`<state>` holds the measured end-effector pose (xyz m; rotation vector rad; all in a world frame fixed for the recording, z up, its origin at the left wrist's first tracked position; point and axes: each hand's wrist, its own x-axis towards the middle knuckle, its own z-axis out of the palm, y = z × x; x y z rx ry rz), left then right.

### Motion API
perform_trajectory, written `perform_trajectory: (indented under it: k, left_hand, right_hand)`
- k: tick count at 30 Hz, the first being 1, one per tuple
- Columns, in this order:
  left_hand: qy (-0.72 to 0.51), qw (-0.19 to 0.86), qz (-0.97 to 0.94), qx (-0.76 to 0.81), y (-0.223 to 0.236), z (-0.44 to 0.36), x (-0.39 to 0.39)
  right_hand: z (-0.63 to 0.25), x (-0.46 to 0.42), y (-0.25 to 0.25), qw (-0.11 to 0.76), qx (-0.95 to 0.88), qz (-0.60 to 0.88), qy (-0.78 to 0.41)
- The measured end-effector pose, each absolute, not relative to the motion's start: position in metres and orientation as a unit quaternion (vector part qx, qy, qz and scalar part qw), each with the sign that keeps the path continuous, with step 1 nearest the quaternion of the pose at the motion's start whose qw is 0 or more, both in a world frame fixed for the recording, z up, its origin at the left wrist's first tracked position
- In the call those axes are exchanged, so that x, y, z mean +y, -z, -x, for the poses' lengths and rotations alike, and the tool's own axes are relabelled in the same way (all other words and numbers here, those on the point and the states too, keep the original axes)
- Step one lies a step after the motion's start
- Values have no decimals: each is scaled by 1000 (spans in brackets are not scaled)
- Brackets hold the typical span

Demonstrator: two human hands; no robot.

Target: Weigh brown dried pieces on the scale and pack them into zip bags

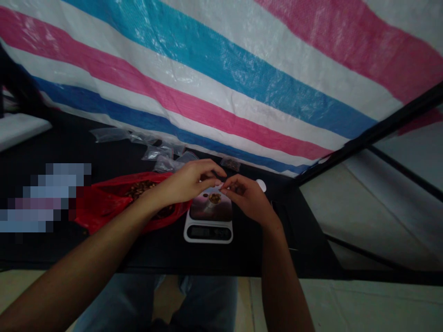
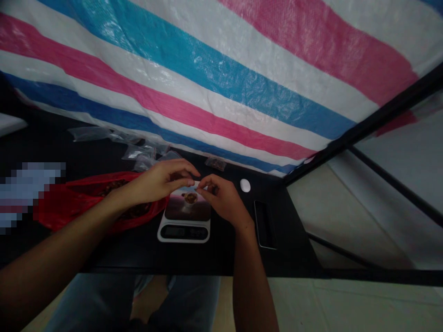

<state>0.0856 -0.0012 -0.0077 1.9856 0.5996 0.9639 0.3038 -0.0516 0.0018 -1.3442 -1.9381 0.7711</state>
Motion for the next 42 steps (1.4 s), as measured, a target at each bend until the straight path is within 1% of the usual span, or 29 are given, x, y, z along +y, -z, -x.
perform_trajectory:
  k: [3,8,17,21,24,26,30,32,36,39,42]
  left_hand:
    - [-392,477,-752,230,13,-88,-1]
    - [-386,524,-725,224,22,-92,-1]
    - [-454,553,-665,215,17,-99,-4]
    - [-455,568,-652,213,17,-98,-3]
    - [-451,562,-652,236,18,-94,2]
    - [-447,536,-670,251,19,-92,6]
    - [-434,445,-739,258,20,-87,11]
    - [-417,426,-761,257,19,-85,12]
    - [-364,418,-799,235,16,-81,9]
    - [-348,415,-811,224,14,-79,5]
    - [-323,448,-798,242,13,-78,2]
  right_hand:
    - [-304,-47,-2,317,-750,487,-317]
    - [-306,-42,-3,310,-749,469,-351]
    - [-294,-44,0,396,-688,444,-416]
    - [-295,-44,3,404,-687,451,-401]
    - [-299,-48,5,372,-705,490,-353]
    - [-301,-51,8,357,-712,502,-336]
    - [-300,-54,15,378,-731,472,-317]
    - [-300,-55,17,383,-740,465,-300]
    - [-302,-58,17,381,-746,476,-268]
    - [-305,-68,16,390,-734,503,-237]
    - [-303,-83,16,363,-733,526,-233]
